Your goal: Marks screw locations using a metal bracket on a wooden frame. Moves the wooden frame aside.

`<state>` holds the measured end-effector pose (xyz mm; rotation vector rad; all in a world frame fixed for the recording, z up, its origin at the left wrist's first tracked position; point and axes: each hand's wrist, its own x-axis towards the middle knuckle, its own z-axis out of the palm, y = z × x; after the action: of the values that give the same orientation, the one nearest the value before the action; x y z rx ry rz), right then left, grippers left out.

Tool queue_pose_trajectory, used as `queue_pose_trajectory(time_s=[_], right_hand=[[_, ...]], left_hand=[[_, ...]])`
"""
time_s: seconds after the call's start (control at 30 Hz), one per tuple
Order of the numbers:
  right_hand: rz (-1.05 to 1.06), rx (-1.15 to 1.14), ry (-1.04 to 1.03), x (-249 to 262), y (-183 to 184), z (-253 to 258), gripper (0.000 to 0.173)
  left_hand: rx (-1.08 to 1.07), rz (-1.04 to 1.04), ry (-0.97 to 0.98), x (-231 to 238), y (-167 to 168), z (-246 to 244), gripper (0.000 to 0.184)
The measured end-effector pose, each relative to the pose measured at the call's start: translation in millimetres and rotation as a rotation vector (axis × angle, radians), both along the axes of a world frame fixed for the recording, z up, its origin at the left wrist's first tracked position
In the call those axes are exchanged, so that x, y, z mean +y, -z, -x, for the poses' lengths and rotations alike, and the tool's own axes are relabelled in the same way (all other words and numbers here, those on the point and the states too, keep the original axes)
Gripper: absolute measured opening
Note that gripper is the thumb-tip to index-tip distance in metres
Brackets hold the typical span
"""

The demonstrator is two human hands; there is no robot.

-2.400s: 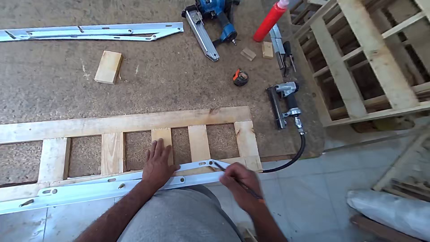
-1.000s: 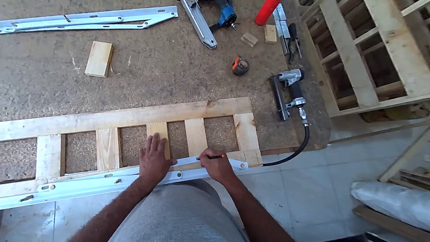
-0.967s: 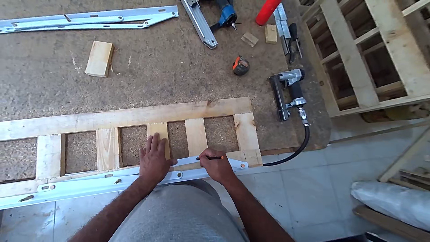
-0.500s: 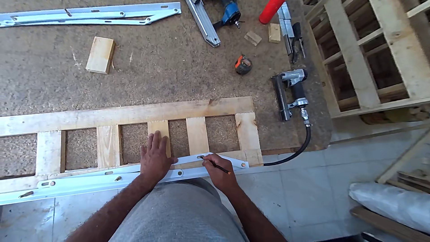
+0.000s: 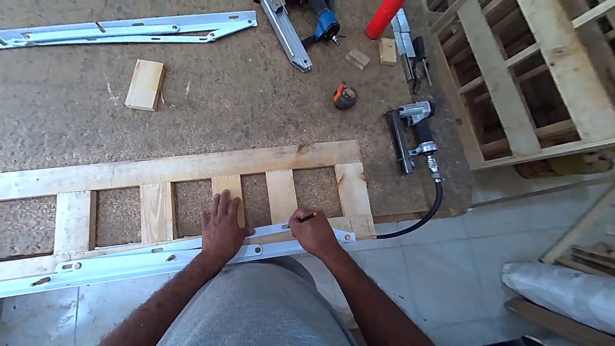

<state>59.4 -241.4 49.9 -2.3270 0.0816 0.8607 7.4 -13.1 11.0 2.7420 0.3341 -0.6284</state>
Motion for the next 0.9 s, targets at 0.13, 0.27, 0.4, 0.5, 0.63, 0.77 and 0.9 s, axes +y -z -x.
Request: queue_pose_trajectory(time_s=[0.13, 0.27, 0.4, 0.5, 0.63, 0.77, 0.9], right_hand=[[-0.118, -0.101, -0.05, -1, 10, 10, 0.02], [-0.195, -0.061, -0.005, -9, 18, 10, 0.019], [-0.26, -0.151, 0.117, -23, 27, 27, 0.017], [-0.257, -0.224, 0.161, -14, 28, 39, 0.017], [-0.352, -0.19, 0.121, -11, 34, 42, 0.018], [-0.206, -0.145, 0.037, -21, 17, 23, 0.019], [-0.219, -0.391, -0.02, -14, 4, 21, 0.021]], left_hand=[[-0.009, 0.017, -0.014, 1, 2, 0, 0.09], [0.004, 0.013, -0.02, 1, 1, -1, 0.09], [0.013, 0.022, -0.018, 0, 0, -2, 0.089], [0.024, 0.02, -0.025, 0, -1, -1, 0.09], [0.017, 0.013, -0.025, 3, 0, -1, 0.091], [0.012, 0.068, -0.047, -3, 0, -1, 0.095], [0.086, 0.141, -0.075, 2, -9, -3, 0.093]])
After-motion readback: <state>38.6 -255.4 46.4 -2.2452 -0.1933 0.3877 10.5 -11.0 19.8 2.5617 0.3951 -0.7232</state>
